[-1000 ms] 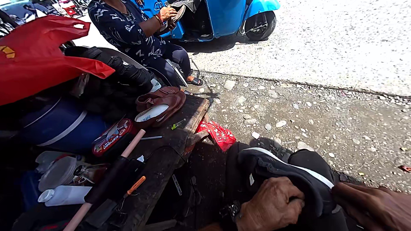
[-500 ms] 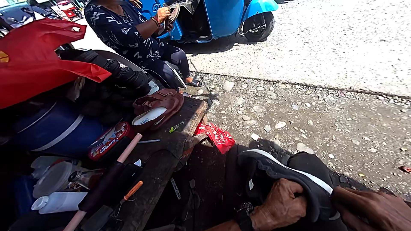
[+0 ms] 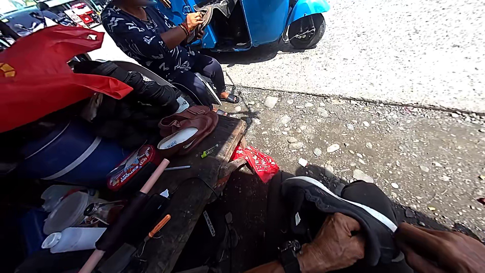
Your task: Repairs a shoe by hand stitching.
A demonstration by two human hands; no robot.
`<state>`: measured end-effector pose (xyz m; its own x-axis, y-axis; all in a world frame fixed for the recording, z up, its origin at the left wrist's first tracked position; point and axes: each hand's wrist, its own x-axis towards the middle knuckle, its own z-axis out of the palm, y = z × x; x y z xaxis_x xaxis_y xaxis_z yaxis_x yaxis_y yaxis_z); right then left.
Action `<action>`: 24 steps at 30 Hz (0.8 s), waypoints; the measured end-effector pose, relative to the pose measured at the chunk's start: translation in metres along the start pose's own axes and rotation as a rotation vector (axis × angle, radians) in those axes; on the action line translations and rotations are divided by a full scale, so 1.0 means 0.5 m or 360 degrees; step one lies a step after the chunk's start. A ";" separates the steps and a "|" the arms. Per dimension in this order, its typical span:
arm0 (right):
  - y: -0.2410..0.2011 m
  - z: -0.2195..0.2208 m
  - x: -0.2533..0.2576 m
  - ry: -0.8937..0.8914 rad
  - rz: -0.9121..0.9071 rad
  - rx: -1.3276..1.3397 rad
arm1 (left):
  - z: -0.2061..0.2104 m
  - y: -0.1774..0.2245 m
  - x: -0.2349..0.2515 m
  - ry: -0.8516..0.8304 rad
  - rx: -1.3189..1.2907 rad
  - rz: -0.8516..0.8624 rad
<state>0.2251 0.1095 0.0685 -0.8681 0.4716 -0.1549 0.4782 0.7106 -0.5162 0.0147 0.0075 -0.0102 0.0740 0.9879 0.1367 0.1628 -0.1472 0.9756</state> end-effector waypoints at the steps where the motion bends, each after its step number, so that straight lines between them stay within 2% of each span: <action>1: 0.000 -0.001 0.000 -0.0003 0.0001 0.0001 | 0.000 -0.001 0.001 -0.0009 -0.0002 0.0004; 15: -0.024 0.002 -0.004 -0.0043 0.0133 -0.0143 | -0.019 0.000 0.001 -0.0179 0.0063 0.0045; 20: -0.045 -0.004 -0.001 -0.0180 0.0198 -0.0422 | -0.012 -0.002 0.002 -0.0123 0.0197 0.0090; 22: -0.048 0.002 0.006 -0.0164 0.0066 -0.0632 | -0.022 0.002 0.006 -0.0145 0.0197 0.0027; 24: -0.027 0.022 0.007 0.0080 -0.0175 -0.0874 | -0.030 0.012 0.003 -0.0152 0.0184 -0.0030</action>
<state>0.2142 0.0960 0.0658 -0.9156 0.3944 -0.0776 0.3964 0.9180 -0.0107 0.0012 0.0090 -0.0017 0.1620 0.9821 0.0959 0.2766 -0.1385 0.9510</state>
